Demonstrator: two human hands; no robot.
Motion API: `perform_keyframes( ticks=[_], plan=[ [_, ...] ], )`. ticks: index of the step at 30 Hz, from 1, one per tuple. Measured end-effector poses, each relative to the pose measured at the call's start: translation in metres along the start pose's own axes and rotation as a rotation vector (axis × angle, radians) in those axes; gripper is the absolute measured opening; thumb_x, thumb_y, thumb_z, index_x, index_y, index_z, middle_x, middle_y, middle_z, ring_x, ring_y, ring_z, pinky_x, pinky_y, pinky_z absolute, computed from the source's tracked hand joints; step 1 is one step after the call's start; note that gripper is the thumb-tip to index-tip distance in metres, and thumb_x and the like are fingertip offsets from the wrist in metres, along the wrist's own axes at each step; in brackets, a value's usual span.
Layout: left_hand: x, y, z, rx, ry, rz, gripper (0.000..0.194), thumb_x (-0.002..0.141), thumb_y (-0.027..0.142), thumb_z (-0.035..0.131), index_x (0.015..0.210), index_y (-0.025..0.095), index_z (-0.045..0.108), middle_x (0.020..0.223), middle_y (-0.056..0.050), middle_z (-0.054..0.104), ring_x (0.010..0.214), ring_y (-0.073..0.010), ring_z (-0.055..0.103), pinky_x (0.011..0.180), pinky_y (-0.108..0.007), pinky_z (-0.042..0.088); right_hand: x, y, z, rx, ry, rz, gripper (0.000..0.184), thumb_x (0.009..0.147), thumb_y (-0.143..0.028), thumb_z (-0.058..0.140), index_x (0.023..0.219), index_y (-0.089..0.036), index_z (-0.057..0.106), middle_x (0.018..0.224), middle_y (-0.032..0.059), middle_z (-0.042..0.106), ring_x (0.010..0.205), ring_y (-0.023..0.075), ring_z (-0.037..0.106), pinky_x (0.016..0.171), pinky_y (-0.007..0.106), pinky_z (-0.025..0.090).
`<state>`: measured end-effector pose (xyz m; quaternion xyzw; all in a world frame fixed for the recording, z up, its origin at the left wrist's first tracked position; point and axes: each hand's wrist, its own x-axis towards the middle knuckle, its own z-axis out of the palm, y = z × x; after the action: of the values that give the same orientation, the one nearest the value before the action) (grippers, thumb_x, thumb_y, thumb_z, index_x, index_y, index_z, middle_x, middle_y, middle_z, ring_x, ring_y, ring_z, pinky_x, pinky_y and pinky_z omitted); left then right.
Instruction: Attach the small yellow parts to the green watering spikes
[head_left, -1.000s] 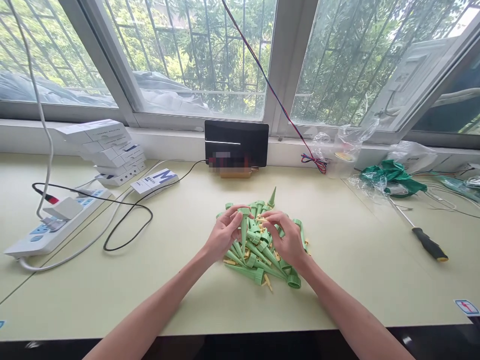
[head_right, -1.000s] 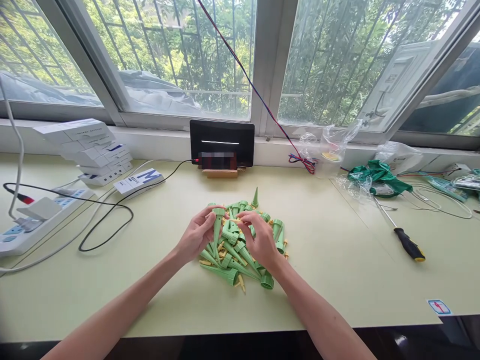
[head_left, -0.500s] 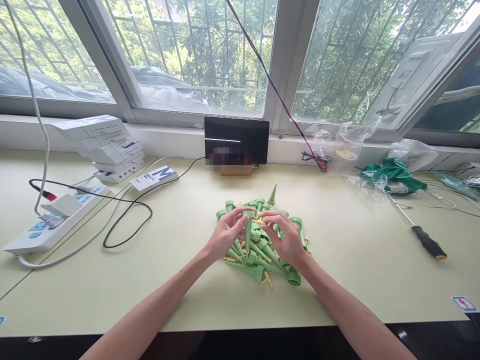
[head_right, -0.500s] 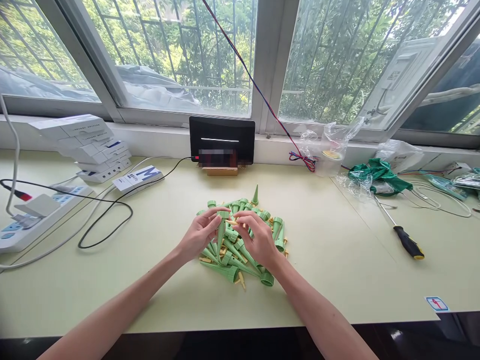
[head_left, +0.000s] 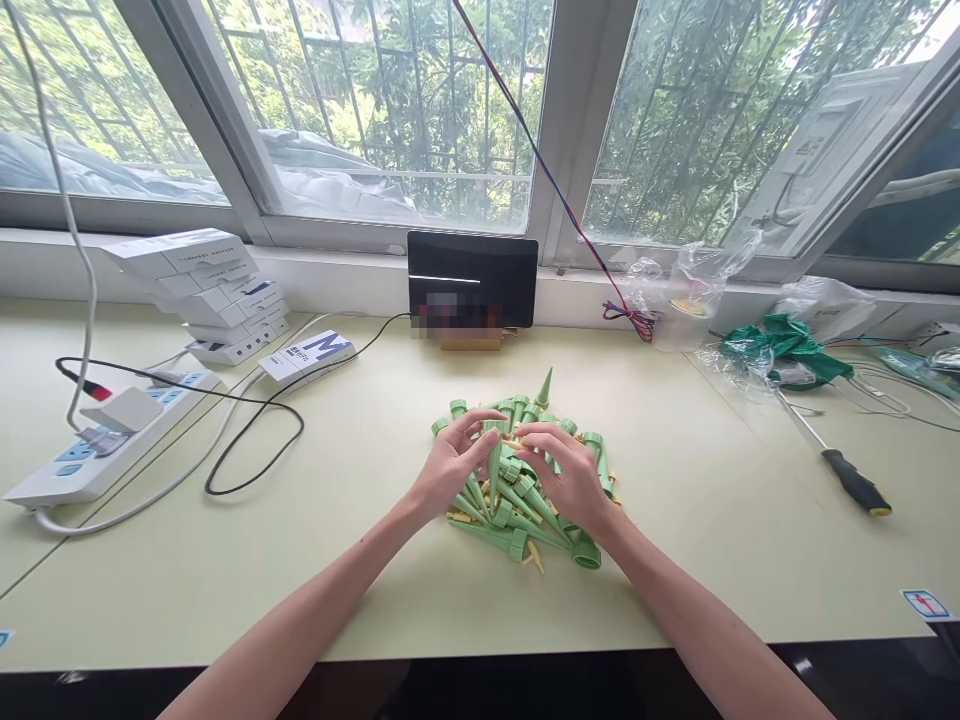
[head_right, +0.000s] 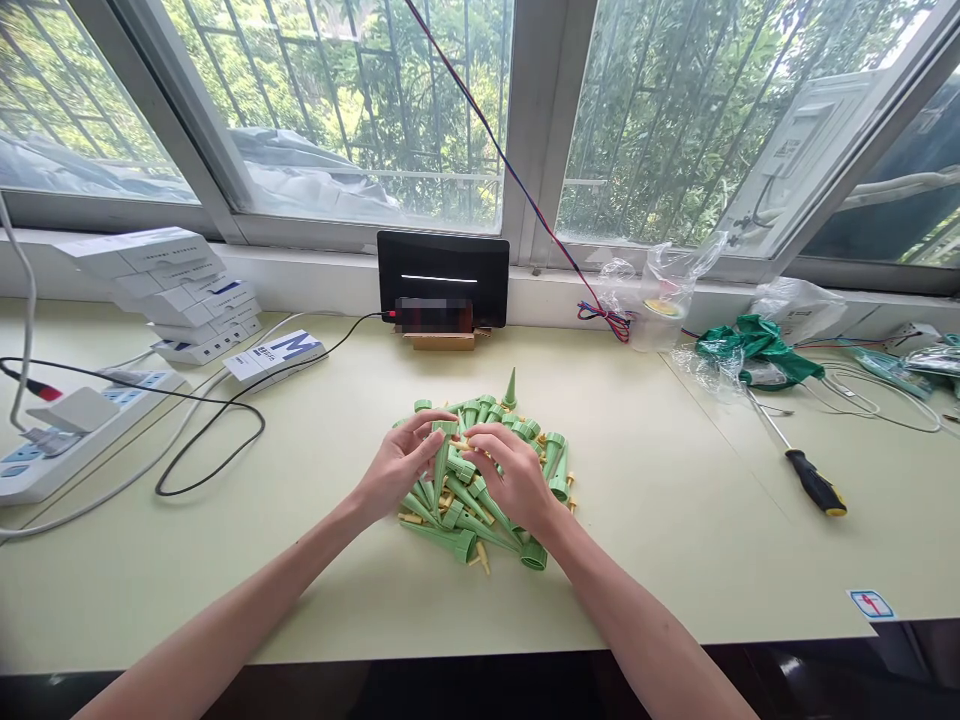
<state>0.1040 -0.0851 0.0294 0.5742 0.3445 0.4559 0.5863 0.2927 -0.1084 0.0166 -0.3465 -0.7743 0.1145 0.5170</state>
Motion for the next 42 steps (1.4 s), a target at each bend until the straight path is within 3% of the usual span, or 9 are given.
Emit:
perform_keyframes(
  ticks=[5,22,29,42],
  plan=[
    [0.0013,-0.0023,-0.0012,0.051,0.015,0.032,0.031,0.084,0.043,0.068,0.106,0.021,0.067,0.056,0.004,0.046,0.049,-0.009,0.042,0.046,-0.02,0.041,-0.0004,0.0011,-0.0003,-0.006,0.007,-0.003,0.012,0.097,-0.019,0.053,0.098,-0.024,0.063,0.103,0.0069,0.07,0.096,0.0199,0.068,0.079,0.035,0.058],
    [0.0002,0.0012,0.0003,0.107,-0.016,0.089,0.037,0.089,0.041,0.062,0.119,0.019,0.066,0.053,0.004,0.053,0.046,-0.0112,0.052,0.05,-0.022,0.043,-0.002,0.0006,-0.0004,0.037,0.009,0.096,0.009,0.097,-0.022,0.054,0.101,-0.025,0.063,0.103,0.0053,0.071,0.096,0.0189,0.068,0.076,0.032,0.057],
    [0.0018,-0.0009,0.0007,0.108,0.018,0.093,0.035,0.088,0.043,0.063,0.114,0.018,0.064,0.082,-0.001,0.061,0.055,-0.0109,0.058,0.051,-0.024,0.051,-0.0018,0.0029,0.0006,0.027,0.035,0.057,0.013,0.096,-0.021,0.056,0.106,-0.024,0.065,0.101,0.006,0.071,0.095,0.0185,0.068,0.078,0.031,0.058],
    [0.0006,-0.0064,0.0023,0.161,-0.013,0.128,0.031,0.093,0.039,0.058,0.113,0.016,0.063,0.055,0.005,0.054,0.047,-0.0104,0.055,0.046,-0.02,0.045,-0.0028,0.0008,0.0021,0.057,0.061,0.043,0.014,0.095,-0.016,0.056,0.101,-0.022,0.068,0.09,0.0053,0.069,0.079,0.0167,0.066,0.068,0.029,0.055]
  ],
)
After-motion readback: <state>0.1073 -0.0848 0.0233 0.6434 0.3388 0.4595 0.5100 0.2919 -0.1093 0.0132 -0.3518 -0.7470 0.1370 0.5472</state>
